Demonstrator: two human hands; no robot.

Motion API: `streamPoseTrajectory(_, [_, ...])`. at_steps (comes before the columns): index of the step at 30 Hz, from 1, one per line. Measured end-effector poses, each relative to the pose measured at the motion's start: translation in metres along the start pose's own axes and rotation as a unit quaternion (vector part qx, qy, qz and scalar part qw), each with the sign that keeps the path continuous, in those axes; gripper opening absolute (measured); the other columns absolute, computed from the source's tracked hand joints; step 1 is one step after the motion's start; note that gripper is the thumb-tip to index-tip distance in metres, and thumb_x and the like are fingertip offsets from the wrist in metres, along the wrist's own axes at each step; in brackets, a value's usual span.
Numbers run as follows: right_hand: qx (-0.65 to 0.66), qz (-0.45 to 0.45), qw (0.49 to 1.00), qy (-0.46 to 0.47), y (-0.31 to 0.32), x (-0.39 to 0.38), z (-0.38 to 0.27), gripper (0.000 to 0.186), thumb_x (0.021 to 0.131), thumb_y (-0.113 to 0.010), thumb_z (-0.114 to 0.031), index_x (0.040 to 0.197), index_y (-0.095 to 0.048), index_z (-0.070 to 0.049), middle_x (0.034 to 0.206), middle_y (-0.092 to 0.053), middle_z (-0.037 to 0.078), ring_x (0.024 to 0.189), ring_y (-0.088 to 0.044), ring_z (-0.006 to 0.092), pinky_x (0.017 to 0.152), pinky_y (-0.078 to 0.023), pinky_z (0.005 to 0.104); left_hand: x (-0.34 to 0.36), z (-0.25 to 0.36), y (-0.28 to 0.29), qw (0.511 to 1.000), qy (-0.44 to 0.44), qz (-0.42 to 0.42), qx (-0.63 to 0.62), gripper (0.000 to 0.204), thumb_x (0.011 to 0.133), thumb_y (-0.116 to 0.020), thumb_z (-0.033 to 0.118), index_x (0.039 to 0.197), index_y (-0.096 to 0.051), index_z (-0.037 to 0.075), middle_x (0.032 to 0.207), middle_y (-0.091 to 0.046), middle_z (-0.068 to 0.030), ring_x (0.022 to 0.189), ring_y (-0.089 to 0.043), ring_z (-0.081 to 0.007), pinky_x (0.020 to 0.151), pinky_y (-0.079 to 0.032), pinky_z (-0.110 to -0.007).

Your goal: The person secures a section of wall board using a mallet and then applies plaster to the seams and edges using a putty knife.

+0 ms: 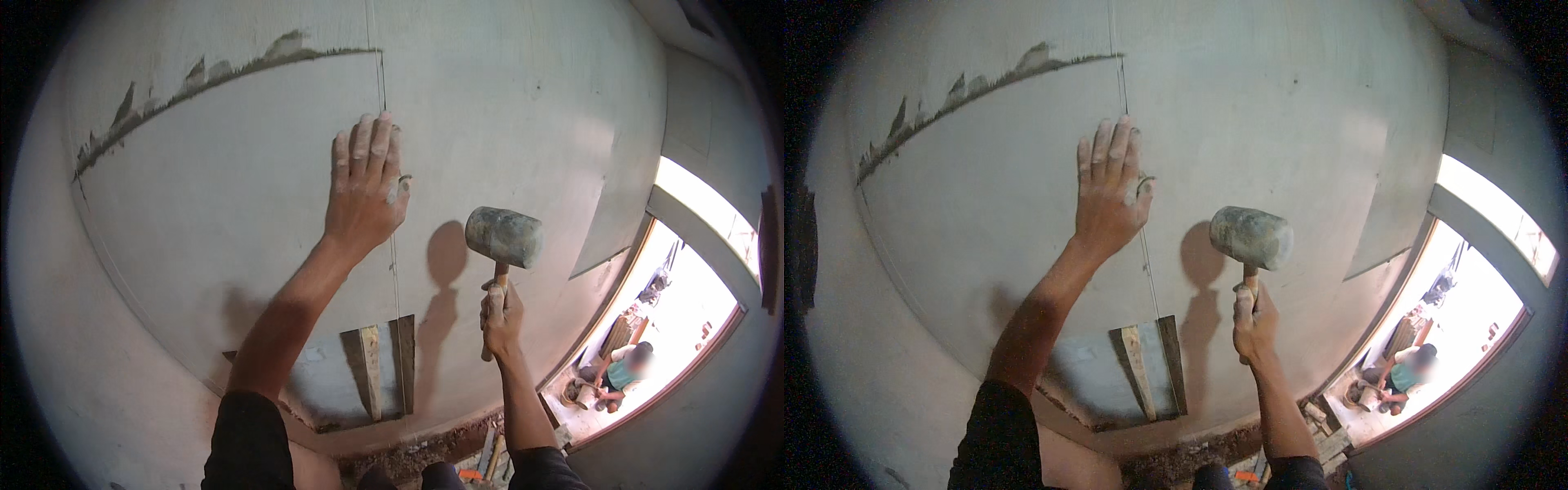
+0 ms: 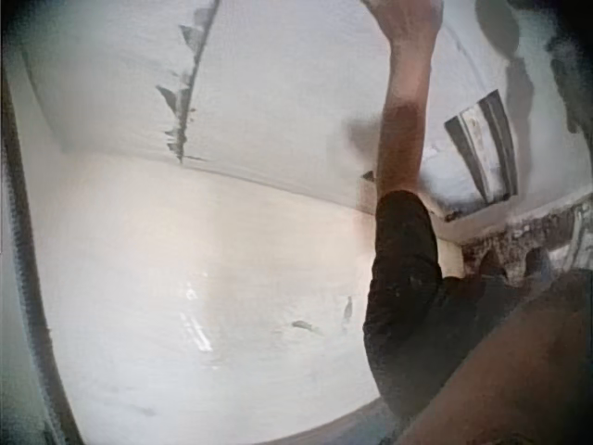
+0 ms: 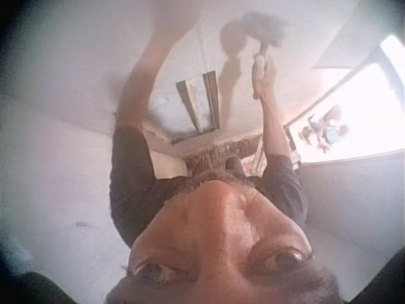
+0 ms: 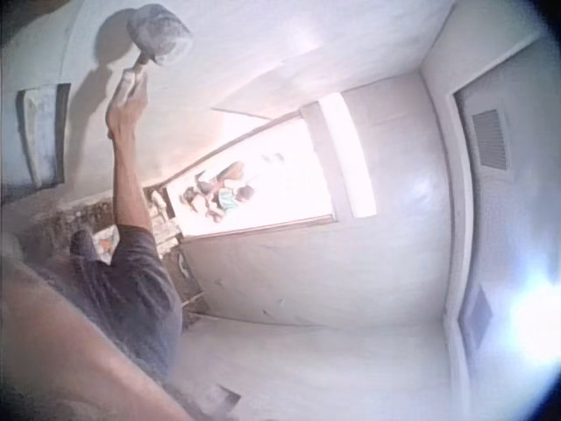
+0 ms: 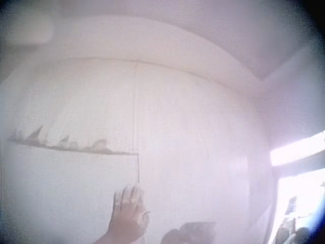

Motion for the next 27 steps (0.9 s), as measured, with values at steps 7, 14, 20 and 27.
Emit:
streamPoseTrajectory(7, [-0.145, 0.037, 0.981, 0.124, -0.006, 0.053, -0.129, 0.023, 0.100, -0.050, -0.025, 0.101, -0.057, -0.003, 0.074, -0.055, 0.012, 0.070, -0.057, 0.0252, 0.068, -0.047, 0.0377, 0.051, -0.003, 0.000, 0.990, 0.020, -0.139, 0.017, 0.076, 0.095, -0.057, 0.035, 0.148, -0.026, -0.009, 0.159, -0.013, -0.0258, 0.149, -0.010, -0.0397, 0.118, -0.012, -0.059])
streamPoseTrajectory(14, [-0.144, 0.020, 0.965, 0.220, -0.029, 0.078, -0.196, 0.019, 0.100, -0.052, -0.021, 0.104, -0.054, -0.003, 0.078, -0.056, 0.010, 0.070, -0.053, 0.0227, 0.066, -0.045, 0.0351, 0.050, 0.002, 0.001, 0.990, 0.056, -0.131, -0.011, 0.074, 0.095, -0.056, 0.034, 0.145, -0.028, -0.013, 0.158, -0.012, -0.0286, 0.148, -0.011, -0.0431, 0.117, -0.014, -0.062])
streamPoseTrajectory(20, [-0.199, 0.005, 0.947, 0.252, -0.056, 0.111, -0.180, 0.018, 0.100, -0.050, -0.017, 0.107, -0.054, -0.001, 0.080, -0.062, 0.016, 0.070, -0.059, 0.0282, 0.068, -0.048, 0.0373, 0.054, 0.002, -0.003, 0.986, 0.075, -0.149, -0.018, 0.074, 0.093, -0.057, 0.033, 0.145, -0.030, -0.013, 0.158, -0.013, -0.0285, 0.148, -0.012, -0.0431, 0.117, -0.014, -0.062])
streamPoseTrajectory(27, [-0.151, 0.024, 0.958, 0.243, -0.047, 0.115, -0.200, 0.024, 0.101, -0.050, -0.023, 0.107, -0.057, -0.001, 0.083, -0.064, 0.018, 0.075, -0.063, 0.0314, 0.070, -0.049, 0.0400, 0.050, 0.003, -0.003, 0.981, 0.092, -0.167, -0.023, 0.076, 0.090, -0.062, 0.031, 0.145, -0.031, -0.012, 0.158, -0.013, -0.0291, 0.148, -0.013, -0.0432, 0.117, -0.013, -0.061])
Point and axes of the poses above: each hand's wrist, its own x-axis towards the middle knuckle, its own y-axis out of the back of the hand, z = x × y, the point moved 8 cm from there along x, towards the middle knuckle
